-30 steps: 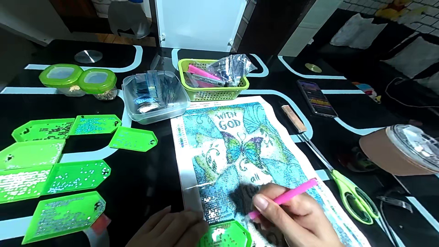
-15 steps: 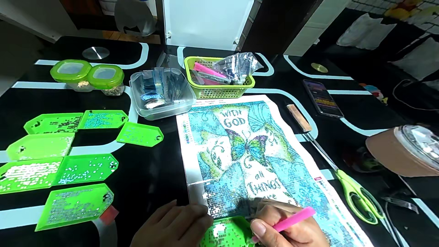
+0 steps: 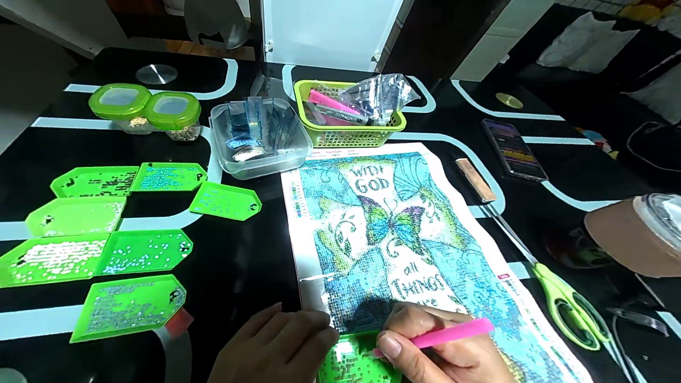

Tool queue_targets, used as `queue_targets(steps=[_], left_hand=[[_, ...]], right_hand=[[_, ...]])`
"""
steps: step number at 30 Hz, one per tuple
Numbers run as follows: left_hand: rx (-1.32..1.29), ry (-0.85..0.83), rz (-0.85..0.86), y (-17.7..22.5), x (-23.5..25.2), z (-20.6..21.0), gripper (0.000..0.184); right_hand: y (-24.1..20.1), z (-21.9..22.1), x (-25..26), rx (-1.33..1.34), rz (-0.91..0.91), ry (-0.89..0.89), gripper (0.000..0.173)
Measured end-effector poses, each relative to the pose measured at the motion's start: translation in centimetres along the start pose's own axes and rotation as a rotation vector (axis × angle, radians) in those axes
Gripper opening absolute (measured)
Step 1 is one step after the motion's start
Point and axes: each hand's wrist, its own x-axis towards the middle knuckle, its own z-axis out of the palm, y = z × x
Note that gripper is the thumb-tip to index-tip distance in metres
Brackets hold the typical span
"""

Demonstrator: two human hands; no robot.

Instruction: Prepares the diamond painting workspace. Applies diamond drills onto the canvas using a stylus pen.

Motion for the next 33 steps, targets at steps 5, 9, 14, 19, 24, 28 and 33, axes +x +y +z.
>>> queue_targets(steps=[5,9,14,19,24,28,33], left_hand=[[-0.002,0.008,0.006,0.0,0.0,0.1,0.041],[0.011,0.019,0.008,0.0,0.0,0.2,0.040],[0.009,0.020,0.009,0.0,0.0,0.2,0.040],[-0.006,-0.005,-0.001,0.0,0.0,0.0,0.041],[-0.008,-0.025,0.001,0.0,0.1,0.0,0.041],[-0.017,-0.024,-0.007,0.0,0.1,-0.1,0.042],[-0.015,-0.018,-0.008,0.1,0.1,-0.1,0.041]], right_hand=[[0.0,0.5,0.3,-0.046,-0.023,-0.030,0.023],[0.0,0.5,0.3,-0.064,-0.028,-0.041,0.024],[0.1,0.3,0.4,0.014,-0.006,-0.012,0.022],[-0.1,-0.4,1.0,0.291,0.207,0.071,0.020],[1.2,-1.2,3.2,0.364,0.289,0.188,0.024],[2.3,-0.5,3.8,0.284,0.232,0.180,0.023],[3.1,0.2,3.5,0.153,0.104,0.164,0.024]])
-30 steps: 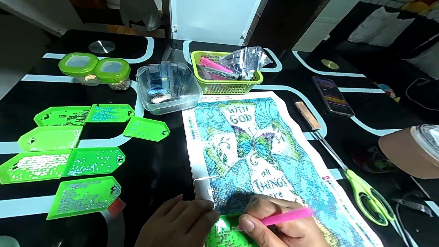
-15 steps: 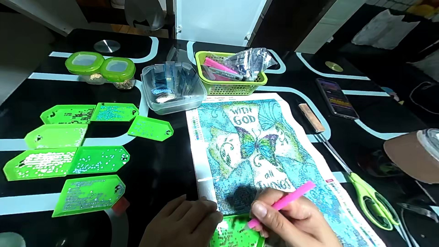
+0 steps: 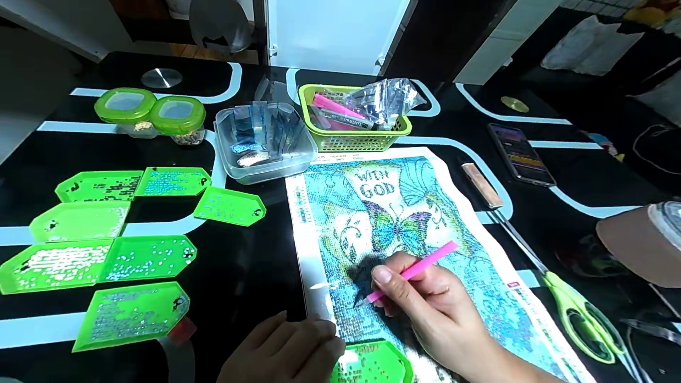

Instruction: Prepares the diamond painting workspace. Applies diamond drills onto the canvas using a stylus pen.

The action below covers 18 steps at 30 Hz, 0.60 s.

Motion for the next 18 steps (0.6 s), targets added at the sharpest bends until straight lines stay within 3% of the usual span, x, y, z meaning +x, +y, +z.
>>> queue_targets(steps=[18], left_hand=[[0.000,0.012,-0.006,0.08,-0.05,0.12,0.041]], right_hand=[[0.15,0.33,0.07,-0.177,-0.099,-0.032,0.027]])
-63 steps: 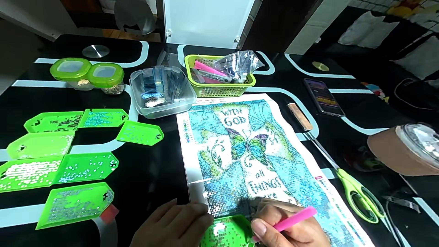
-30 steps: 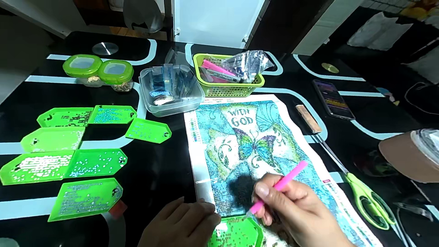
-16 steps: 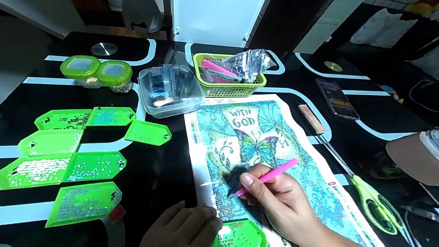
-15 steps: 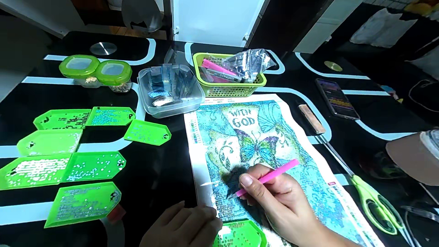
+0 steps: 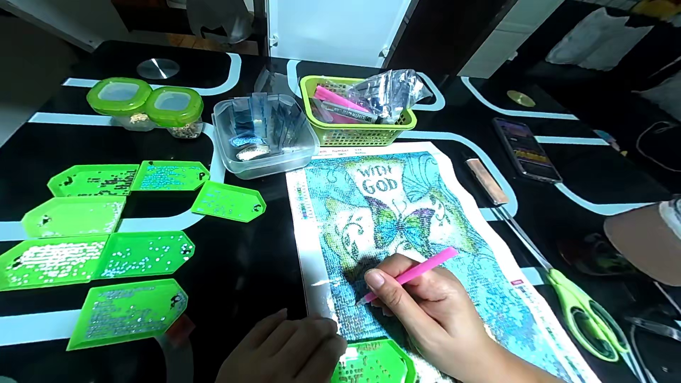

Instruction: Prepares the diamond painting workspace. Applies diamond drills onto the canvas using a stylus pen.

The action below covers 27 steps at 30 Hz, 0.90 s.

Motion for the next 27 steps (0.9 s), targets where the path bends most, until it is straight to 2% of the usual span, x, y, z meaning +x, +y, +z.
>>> queue_targets(steps=[13,19,22,27], left_hand=[[0.007,0.001,0.011,-0.13,-0.03,0.06,0.040],[0.014,0.013,0.018,-0.17,-0.09,0.19,0.040],[0.017,0.015,0.019,-0.19,-0.08,0.21,0.041],[0.013,0.018,0.017,-0.18,-0.07,0.21,0.040]], right_hand=[[-0.60,0.24,-0.33,-0.204,-0.124,0.005,0.027],[-0.68,0.31,-0.44,-0.216,-0.137,0.004,0.027],[-0.65,0.22,-0.43,-0.186,-0.108,0.000,0.028],[-0.60,-0.19,-0.45,0.067,-0.079,-0.027,0.027]])
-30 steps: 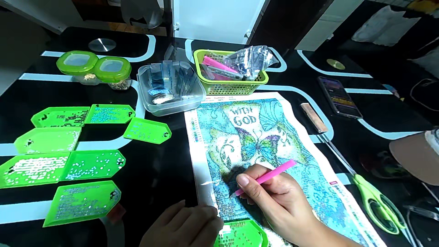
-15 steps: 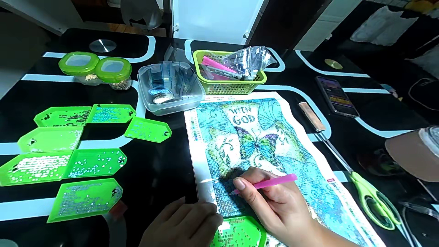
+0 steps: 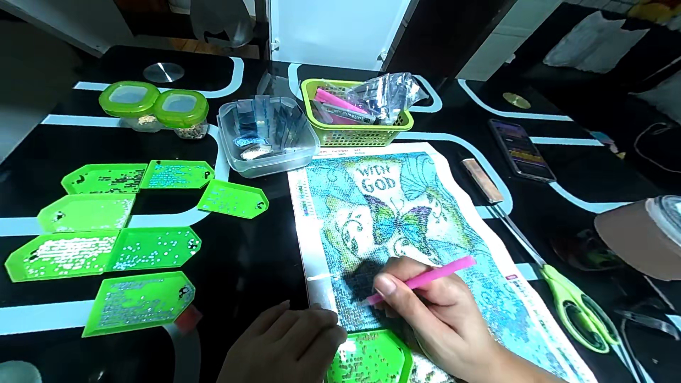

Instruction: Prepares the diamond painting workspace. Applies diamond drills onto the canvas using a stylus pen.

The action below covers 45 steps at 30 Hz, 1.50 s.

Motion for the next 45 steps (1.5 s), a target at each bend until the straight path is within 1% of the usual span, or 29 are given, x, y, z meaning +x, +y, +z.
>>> queue_targets(steps=[3,5,9,18,21,24,26,27,28,32,34,37,45], left_hand=[[0.006,0.008,0.001,0.0,0.0,0.1,0.040],[0.011,0.015,0.003,-0.1,0.0,0.1,0.040],[0.018,0.038,0.006,0.0,0.0,0.2,0.039],[0.027,0.039,0.003,-0.1,-0.1,0.3,0.039],[0.024,0.034,0.007,-0.1,-0.1,0.3,0.039],[0.007,0.015,0.001,-0.1,-0.1,0.2,0.039],[-0.007,0.002,-0.003,0.0,0.0,0.0,0.039],[-0.010,-0.004,-0.004,0.0,0.1,0.0,0.039],[-0.013,-0.005,-0.002,0.0,0.1,0.0,0.039],[0.006,0.024,-0.004,0.0,0.0,0.1,0.039],[0.013,0.036,-0.006,0.1,0.0,0.2,0.038],[0.011,0.038,-0.007,0.1,0.0,0.2,0.038],[0.021,0.048,-0.002,0.0,0.0,0.3,0.038]], right_hand=[[-0.4,0.1,-0.2,0.102,-0.047,-0.117,0.026],[-0.5,0.4,-0.3,0.070,-0.086,-0.168,0.027],[-0.4,0.8,-0.3,0.021,-0.132,-0.193,0.025],[-0.4,1.0,-0.2,-0.025,-0.162,-0.207,0.024],[-0.4,0.8,-0.2,0.059,-0.110,-0.184,0.024],[-0.3,0.3,0.0,0.194,0.015,-0.081,0.024],[-0.2,-0.1,0.3,0.223,0.088,0.002,0.024],[-0.2,-0.1,0.4,0.213,0.092,0.012,0.024],[-0.2,0.0,0.3,0.194,0.069,-0.011,0.023],[-0.6,0.8,0.1,0.038,-0.114,-0.184,0.025],[-0.7,1.0,0.1,-0.045,-0.163,-0.213,0.026],[-0.6,1.0,0.2,-0.083,-0.178,-0.217,0.026],[-0.6,0.9,0.1,-0.074,-0.176,-0.223,0.025]])
